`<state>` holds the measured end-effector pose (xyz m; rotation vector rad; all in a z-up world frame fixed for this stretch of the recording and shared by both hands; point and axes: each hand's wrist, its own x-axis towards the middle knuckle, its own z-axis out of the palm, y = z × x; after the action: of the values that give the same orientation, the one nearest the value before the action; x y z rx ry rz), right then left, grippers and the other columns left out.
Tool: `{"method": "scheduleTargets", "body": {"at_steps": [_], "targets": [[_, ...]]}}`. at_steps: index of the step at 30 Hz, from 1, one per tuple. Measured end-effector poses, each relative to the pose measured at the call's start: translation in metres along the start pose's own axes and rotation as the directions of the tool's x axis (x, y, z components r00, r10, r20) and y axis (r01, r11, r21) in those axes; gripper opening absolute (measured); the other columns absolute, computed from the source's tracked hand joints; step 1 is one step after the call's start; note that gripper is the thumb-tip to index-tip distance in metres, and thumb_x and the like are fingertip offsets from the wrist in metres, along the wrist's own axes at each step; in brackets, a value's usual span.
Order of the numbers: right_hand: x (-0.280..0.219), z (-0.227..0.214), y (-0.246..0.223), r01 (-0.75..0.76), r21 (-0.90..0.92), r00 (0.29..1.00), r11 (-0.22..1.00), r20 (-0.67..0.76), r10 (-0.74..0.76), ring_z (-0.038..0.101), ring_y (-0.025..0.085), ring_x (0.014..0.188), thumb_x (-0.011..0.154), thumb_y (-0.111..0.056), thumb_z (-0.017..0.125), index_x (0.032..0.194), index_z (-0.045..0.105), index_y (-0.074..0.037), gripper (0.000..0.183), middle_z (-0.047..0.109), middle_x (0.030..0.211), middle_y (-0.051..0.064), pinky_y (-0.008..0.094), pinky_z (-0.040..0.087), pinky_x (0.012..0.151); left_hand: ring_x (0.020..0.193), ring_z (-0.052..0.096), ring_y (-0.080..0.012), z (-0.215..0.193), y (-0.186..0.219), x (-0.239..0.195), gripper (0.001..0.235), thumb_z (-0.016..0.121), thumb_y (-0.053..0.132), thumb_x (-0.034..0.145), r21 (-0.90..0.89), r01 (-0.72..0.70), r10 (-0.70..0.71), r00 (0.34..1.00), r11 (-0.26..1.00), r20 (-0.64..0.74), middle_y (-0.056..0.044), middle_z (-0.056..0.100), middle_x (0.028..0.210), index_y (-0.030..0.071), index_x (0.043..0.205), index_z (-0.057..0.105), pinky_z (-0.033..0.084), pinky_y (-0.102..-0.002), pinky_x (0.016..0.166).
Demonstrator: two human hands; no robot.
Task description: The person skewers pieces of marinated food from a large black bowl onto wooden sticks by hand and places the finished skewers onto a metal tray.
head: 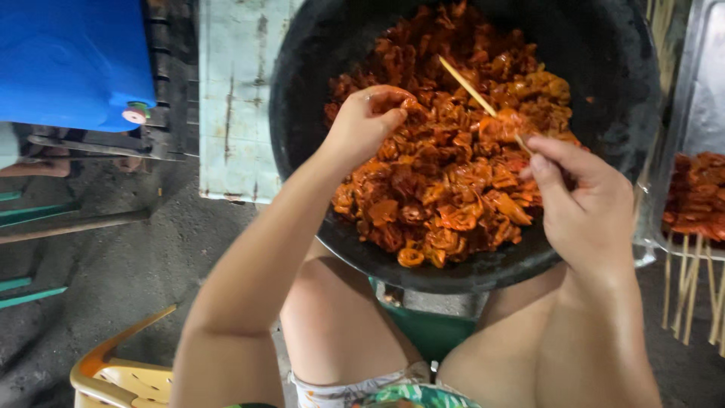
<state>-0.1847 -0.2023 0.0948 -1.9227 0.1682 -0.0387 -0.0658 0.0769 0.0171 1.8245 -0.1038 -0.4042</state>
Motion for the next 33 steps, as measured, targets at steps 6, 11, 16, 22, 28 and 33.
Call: {"method": "scheduleTargets", "body": {"at_steps": [6, 11, 16, 22, 28, 33], "targets": [[-0.005, 0.003, -0.011, 0.056, -0.118, 0.995, 0.991, 0.093, -0.045, 0.069, 0.009, 0.088, 0.106, -0.008, 0.066, 0.127, 0.072, -0.005, 0.021, 0.075, 0.101, 0.006, 0.022, 0.051, 0.077, 0.097, 0.067, -0.0161, 0.005, 0.016, -0.038, 0.031, 0.062, 0.007, 0.1, -0.773, 0.121, -0.122, 0.991, 0.622, 0.058, -0.007, 0.066, 0.113, -0.002, 0.13, 0.064, 0.063, -0.036, 0.086], [-0.007, 0.007, -0.012, 0.029, -0.158, 0.993, 0.987, 0.117, -0.01, 0.066, 0.007, 0.085, 0.107, -0.01, 0.066, 0.127, 0.072, -0.005, 0.022, 0.074, 0.1, 0.006, 0.021, 0.05, 0.075, 0.1, 0.062, -0.0116, 0.001, 0.023, -0.061, 0.034, 0.064, -0.002, 0.102, -0.673, -0.062, 0.013, 0.997, 0.737, -0.079, -0.005, 0.064, 0.119, -0.001, 0.136, 0.059, 0.058, -0.03, 0.083], [-0.005, 0.008, -0.008, 0.038, -0.189, 0.994, 0.981, 0.112, -0.017, 0.064, 0.005, 0.082, 0.108, -0.008, 0.067, 0.128, 0.072, -0.004, 0.021, 0.074, 0.098, 0.005, 0.02, 0.048, 0.073, 0.107, 0.071, -0.0152, -0.012, 0.029, -0.058, 0.035, 0.061, 0.0, 0.104, -0.343, -0.227, 0.133, 0.952, 0.911, -0.274, -0.009, 0.07, 0.117, -0.001, 0.139, 0.056, 0.06, -0.029, 0.096], [-0.003, 0.009, 0.0, 0.06, -0.147, 0.995, 0.987, 0.09, -0.047, 0.062, 0.005, 0.087, 0.11, -0.006, 0.068, 0.13, 0.073, -0.002, 0.021, 0.072, 0.1, 0.005, 0.02, 0.047, 0.077, 0.125, 0.067, -0.0282, -0.002, 0.011, -0.026, 0.034, 0.063, 0.001, 0.107, -0.123, -0.416, 0.425, 0.904, 0.901, 0.053, -0.017, 0.069, 0.134, -0.005, 0.14, 0.054, 0.055, -0.039, 0.108], [-0.001, 0.005, 0.009, 0.002, -0.029, 0.999, 1.0, 0.048, -0.001, 0.064, 0.003, 0.088, 0.107, -0.005, 0.068, 0.125, 0.072, -0.002, 0.019, 0.072, 0.099, 0.001, 0.017, 0.048, 0.077, 0.092, 0.07, -0.0392, -0.012, -0.037, 0.042, 0.018, 0.069, 0.003, 0.08, 0.904, -0.175, -0.149, 0.957, 0.391, 0.25, -0.021, 0.073, 0.097, 0.002, 0.097, 0.074, 0.058, -0.045, 0.079], [0.002, 0.004, 0.014, -0.032, 0.024, 0.999, 0.999, 0.037, 0.031, 0.061, 0.002, 0.083, 0.106, -0.005, 0.067, 0.124, 0.072, -0.003, 0.019, 0.073, 0.098, 0.001, 0.017, 0.046, 0.073, 0.092, 0.072, -0.0387, -0.008, -0.059, 0.052, 0.015, 0.065, 0.001, 0.082, 0.939, -0.167, -0.211, 0.949, 0.3, 0.236, -0.019, 0.074, 0.099, 0.004, 0.091, 0.077, 0.059, -0.047, 0.077]]}}
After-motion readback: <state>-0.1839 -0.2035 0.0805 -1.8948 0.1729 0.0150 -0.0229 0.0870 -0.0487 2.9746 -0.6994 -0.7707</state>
